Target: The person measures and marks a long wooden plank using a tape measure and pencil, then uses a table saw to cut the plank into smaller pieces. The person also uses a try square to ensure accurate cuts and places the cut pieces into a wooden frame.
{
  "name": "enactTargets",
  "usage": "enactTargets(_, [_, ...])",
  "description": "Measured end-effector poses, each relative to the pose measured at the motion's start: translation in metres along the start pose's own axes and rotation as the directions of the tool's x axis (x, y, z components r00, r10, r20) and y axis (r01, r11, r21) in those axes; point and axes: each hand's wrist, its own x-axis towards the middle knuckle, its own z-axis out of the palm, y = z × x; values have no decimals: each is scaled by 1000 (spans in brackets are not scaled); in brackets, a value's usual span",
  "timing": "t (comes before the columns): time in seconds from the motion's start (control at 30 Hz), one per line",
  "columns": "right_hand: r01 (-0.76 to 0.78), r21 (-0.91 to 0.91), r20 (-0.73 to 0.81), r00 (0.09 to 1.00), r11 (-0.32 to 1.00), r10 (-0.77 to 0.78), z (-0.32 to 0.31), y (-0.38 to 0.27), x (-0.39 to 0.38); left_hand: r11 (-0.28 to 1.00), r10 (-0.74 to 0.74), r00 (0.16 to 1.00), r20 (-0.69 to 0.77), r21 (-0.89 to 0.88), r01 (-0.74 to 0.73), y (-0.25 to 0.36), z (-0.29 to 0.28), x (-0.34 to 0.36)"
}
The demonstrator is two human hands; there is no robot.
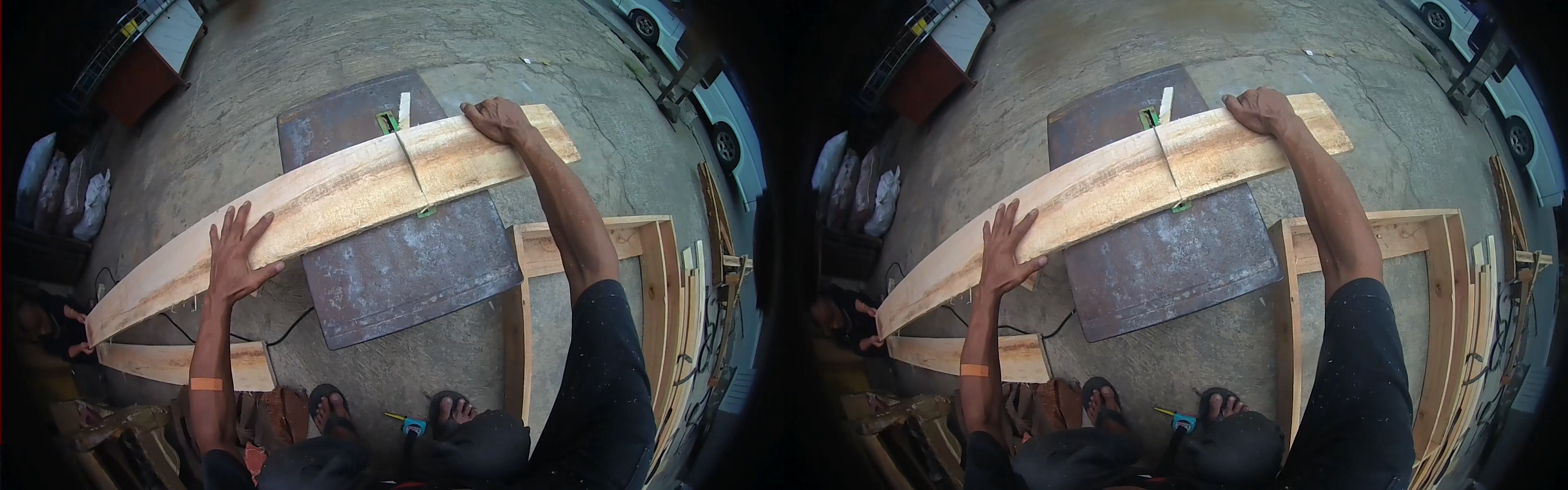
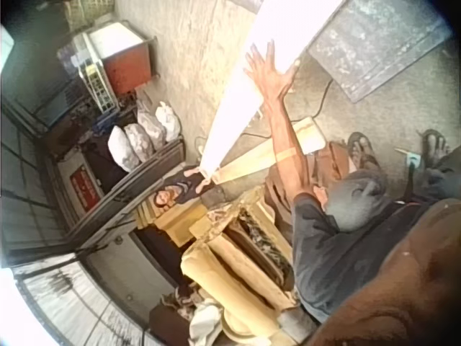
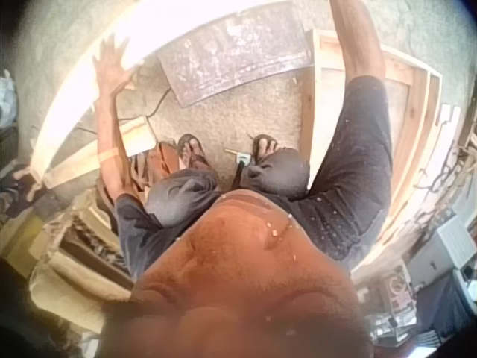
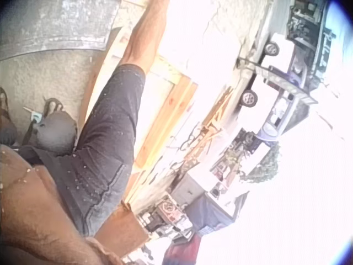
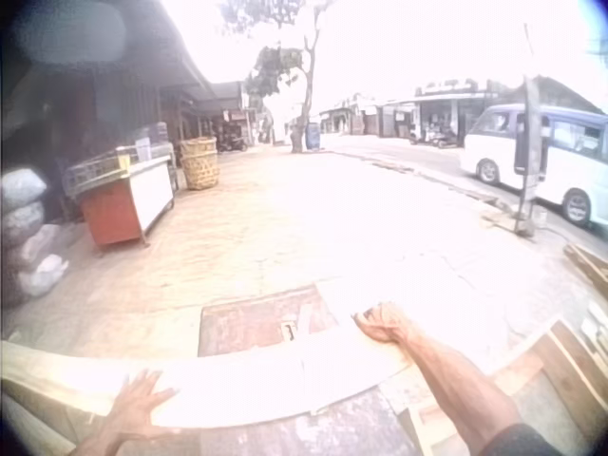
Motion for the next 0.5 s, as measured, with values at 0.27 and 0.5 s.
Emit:
enactTargets(0.27, [26,-25,-53,998,999,-28,9,1,4,975,-150,988,-40,-170,141,27,23,19])
enactTargets(0.5, [73,-97,-57,995,993,-79,16,5,9,972,-232,965,-123,-59,226,106,22,70])
